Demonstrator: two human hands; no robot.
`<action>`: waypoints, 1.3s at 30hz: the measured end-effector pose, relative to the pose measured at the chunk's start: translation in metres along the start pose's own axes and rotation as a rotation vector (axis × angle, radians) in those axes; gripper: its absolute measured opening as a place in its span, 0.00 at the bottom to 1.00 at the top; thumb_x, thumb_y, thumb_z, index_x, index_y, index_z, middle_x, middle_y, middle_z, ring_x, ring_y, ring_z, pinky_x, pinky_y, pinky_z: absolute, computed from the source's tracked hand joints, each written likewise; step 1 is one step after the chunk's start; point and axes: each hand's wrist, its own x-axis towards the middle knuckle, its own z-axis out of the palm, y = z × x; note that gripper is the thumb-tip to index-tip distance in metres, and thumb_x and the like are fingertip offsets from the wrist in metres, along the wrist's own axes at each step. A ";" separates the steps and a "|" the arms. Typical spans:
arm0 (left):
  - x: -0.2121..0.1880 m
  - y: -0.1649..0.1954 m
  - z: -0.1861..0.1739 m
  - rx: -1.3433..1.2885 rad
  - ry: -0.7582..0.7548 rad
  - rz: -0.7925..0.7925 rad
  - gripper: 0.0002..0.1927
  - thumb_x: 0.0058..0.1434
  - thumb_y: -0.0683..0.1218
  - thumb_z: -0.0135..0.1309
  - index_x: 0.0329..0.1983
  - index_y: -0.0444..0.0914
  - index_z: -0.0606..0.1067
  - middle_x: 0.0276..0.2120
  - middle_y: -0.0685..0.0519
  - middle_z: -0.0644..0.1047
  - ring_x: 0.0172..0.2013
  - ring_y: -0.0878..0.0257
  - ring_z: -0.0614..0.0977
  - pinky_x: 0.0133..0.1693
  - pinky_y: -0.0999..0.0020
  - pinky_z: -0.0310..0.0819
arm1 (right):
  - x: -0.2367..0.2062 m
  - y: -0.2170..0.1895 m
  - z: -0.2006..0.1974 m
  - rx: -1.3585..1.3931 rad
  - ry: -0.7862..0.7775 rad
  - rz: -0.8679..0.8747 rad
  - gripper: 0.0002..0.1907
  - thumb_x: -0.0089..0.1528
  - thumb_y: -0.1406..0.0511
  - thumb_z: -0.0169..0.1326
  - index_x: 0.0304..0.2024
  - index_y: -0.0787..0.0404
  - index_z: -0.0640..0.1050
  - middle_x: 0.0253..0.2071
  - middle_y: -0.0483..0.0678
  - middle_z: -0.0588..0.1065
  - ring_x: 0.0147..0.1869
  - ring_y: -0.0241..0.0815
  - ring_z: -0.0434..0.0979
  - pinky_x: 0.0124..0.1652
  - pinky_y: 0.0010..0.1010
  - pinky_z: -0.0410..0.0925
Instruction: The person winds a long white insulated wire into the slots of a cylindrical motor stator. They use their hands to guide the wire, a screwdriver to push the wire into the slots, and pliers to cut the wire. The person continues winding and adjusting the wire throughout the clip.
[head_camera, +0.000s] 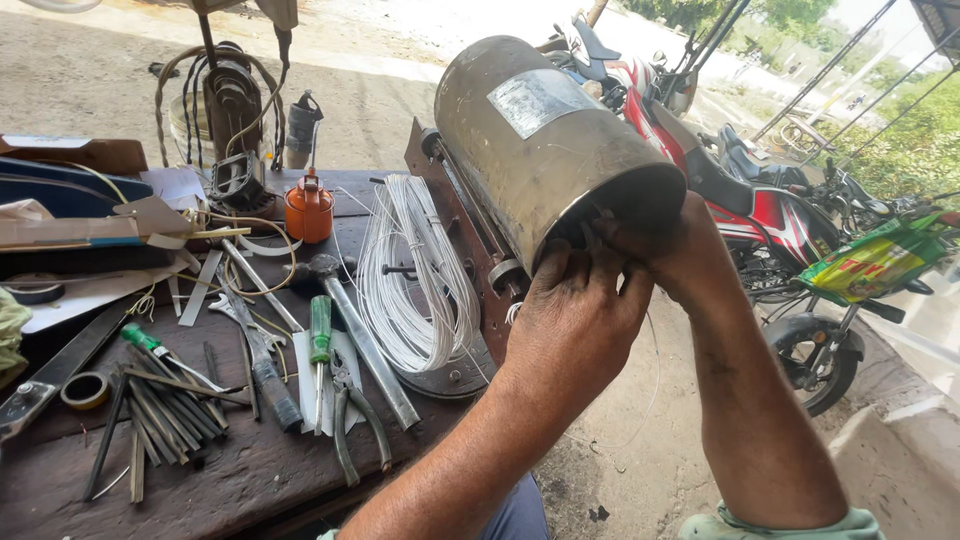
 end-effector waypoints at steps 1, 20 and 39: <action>0.000 0.000 -0.001 0.029 0.028 0.009 0.21 0.59 0.39 0.51 0.56 0.33 0.72 0.52 0.30 0.75 0.44 0.45 0.83 0.62 0.45 0.67 | 0.000 0.001 -0.001 0.012 0.006 -0.009 0.15 0.59 0.69 0.62 0.48 0.67 0.80 0.43 0.47 0.81 0.44 0.33 0.79 0.44 0.27 0.73; -0.004 0.006 -0.007 -0.033 0.045 0.035 0.24 0.58 0.44 0.53 0.56 0.29 0.74 0.50 0.28 0.76 0.48 0.39 0.82 0.63 0.43 0.68 | -0.001 0.013 -0.012 0.049 -0.023 0.076 0.23 0.57 0.71 0.62 0.55 0.66 0.76 0.46 0.46 0.80 0.48 0.32 0.78 0.47 0.27 0.74; -0.010 0.004 -0.008 -0.079 0.090 0.072 0.23 0.57 0.44 0.54 0.55 0.33 0.74 0.48 0.29 0.77 0.47 0.41 0.83 0.64 0.40 0.69 | -0.018 0.032 0.014 0.035 0.275 -0.148 0.16 0.62 0.73 0.60 0.53 0.68 0.77 0.46 0.46 0.80 0.48 0.34 0.79 0.48 0.25 0.73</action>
